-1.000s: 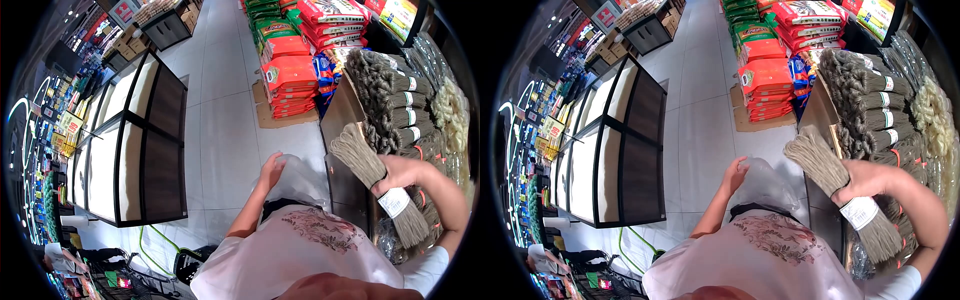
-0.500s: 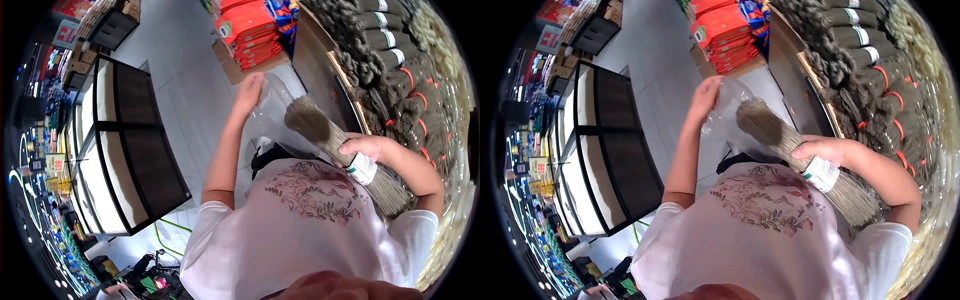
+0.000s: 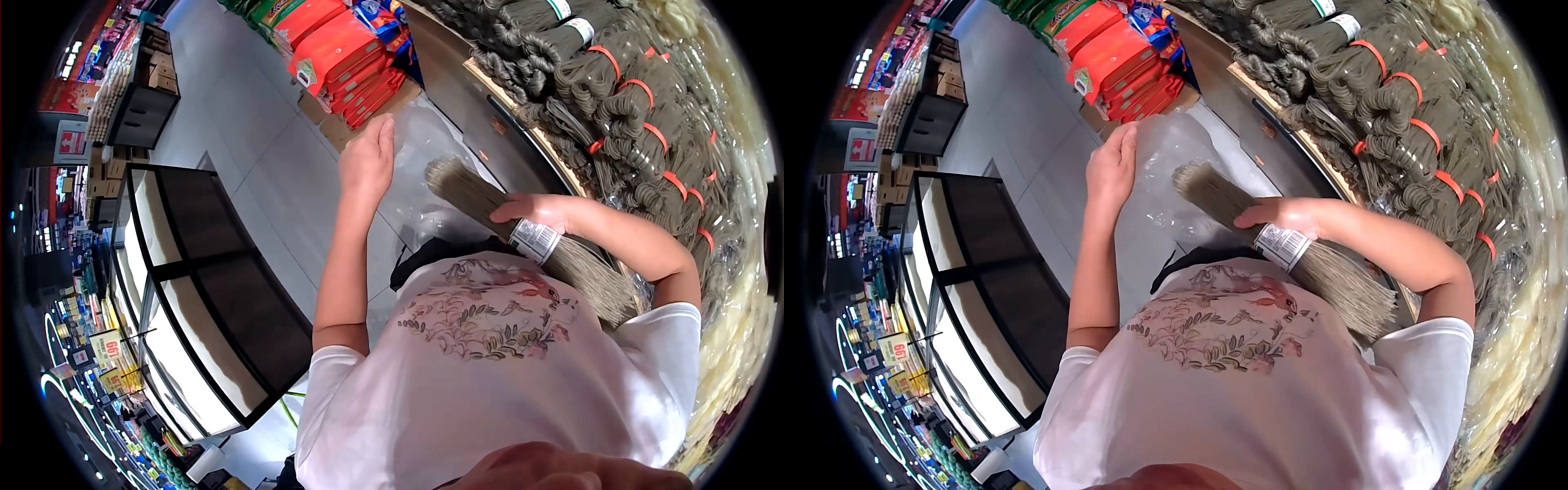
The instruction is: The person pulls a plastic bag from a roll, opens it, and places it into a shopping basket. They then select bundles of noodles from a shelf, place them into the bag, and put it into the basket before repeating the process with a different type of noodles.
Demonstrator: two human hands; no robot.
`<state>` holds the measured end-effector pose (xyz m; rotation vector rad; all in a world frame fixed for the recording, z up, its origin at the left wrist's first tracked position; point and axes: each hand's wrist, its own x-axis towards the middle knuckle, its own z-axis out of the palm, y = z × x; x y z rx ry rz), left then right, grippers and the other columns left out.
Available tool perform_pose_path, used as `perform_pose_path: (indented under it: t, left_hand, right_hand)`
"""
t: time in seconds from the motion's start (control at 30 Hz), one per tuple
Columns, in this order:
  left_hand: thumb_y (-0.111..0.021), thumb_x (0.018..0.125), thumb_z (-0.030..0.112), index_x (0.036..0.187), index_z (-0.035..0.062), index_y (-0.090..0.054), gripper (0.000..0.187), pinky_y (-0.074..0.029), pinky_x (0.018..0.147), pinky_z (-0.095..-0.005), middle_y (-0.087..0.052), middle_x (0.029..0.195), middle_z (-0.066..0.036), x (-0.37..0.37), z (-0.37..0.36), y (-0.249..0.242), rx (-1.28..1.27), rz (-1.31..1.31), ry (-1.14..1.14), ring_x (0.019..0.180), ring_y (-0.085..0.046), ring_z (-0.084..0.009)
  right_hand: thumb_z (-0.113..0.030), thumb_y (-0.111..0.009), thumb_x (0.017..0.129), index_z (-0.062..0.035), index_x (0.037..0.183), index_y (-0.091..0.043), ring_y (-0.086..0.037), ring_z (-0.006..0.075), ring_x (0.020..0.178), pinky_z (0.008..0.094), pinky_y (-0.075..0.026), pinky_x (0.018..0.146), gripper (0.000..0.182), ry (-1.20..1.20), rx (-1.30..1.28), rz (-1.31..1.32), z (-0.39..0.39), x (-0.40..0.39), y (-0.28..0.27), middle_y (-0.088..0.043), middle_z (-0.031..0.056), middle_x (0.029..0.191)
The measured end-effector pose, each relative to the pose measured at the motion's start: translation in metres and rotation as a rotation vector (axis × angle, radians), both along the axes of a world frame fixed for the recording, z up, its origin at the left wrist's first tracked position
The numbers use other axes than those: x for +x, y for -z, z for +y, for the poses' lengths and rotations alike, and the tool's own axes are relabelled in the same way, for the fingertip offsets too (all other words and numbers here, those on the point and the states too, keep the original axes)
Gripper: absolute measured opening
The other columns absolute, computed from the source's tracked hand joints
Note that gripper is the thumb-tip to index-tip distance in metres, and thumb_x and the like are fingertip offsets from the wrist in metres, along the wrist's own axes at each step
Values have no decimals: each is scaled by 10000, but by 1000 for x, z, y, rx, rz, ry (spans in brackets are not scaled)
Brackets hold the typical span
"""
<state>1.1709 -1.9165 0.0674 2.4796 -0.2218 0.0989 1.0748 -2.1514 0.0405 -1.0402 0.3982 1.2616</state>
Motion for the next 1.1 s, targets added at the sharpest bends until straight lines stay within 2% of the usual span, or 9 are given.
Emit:
perform_pose_path:
  t: [0.37,0.43,0.5,0.53,0.63,0.8,0.93,1.0,1.1]
  left_hand:
    - [-379,847,188,981,90,-547,237,-445,722,-383,-573,945,-143,-43,-57,7,30,-67,356,835,-553,-299]
    - [-384,823,76,1006,-15,-498,234,-395,801,-339,-485,1134,-80,-55,-60,50,426,-928,403,1020,-465,-213]
    - [-423,810,141,1071,26,-470,289,-412,749,-368,-511,1099,-103,-57,-78,39,-422,-267,703,918,-526,-274]
    - [-418,832,167,1072,29,-472,281,-421,753,-375,-547,1025,-110,-60,-89,7,-372,115,680,841,-548,-315]
    - [-381,868,186,1064,10,-483,283,-424,756,-361,-579,926,-128,-72,-118,-13,-291,40,736,826,-564,-306]
    - [-395,874,193,1120,12,-457,311,-426,718,-304,-568,807,-115,-95,-155,-12,-893,159,974,736,-561,-199]
    - [-584,766,167,1151,26,-442,433,-419,712,-273,-533,766,-63,-99,-137,-24,-711,526,1208,727,-521,-169]
    - [-626,719,125,1173,31,-421,507,-414,715,-278,-526,809,-64,-88,-98,-54,-775,381,1134,790,-510,-156]
    - [-621,718,114,1169,25,-414,504,-385,790,-283,-493,880,-43,-59,-44,-5,-957,-80,545,842,-486,-130]
  right_hand:
    - [-276,-555,772,-52,869,-526,-523,171,401,281,-419,323,246,249,-42,260,-2,7,46,-567,83,592]
    - [-270,-549,775,-55,785,-537,-526,167,409,285,-421,317,215,279,-91,208,1,14,37,-546,73,547]
    - [-277,-544,778,-56,775,-533,-525,162,415,271,-425,337,221,324,-26,71,2,18,41,-535,63,535]
    - [-277,-544,778,-56,781,-532,-526,162,418,271,-427,340,222,323,-27,48,3,22,41,-536,63,539]
    - [-278,-545,777,-53,797,-530,-528,161,426,269,-431,352,226,341,-49,0,3,34,43,-539,65,551]
    - [-279,-547,777,-49,823,-526,-532,160,440,266,-438,370,235,343,-78,-44,2,71,78,-544,68,570]
    - [-280,-548,776,-46,845,-522,-535,160,450,264,-444,385,245,338,-84,-80,0,94,88,-548,71,585]
    - [-280,-548,776,-45,850,-522,-536,159,453,263,-445,389,247,330,-77,-88,-1,85,48,-549,72,589]
    - [-278,-555,758,12,1043,-451,-567,183,577,310,-484,484,421,509,-93,-343,2,62,-17,-578,113,785]
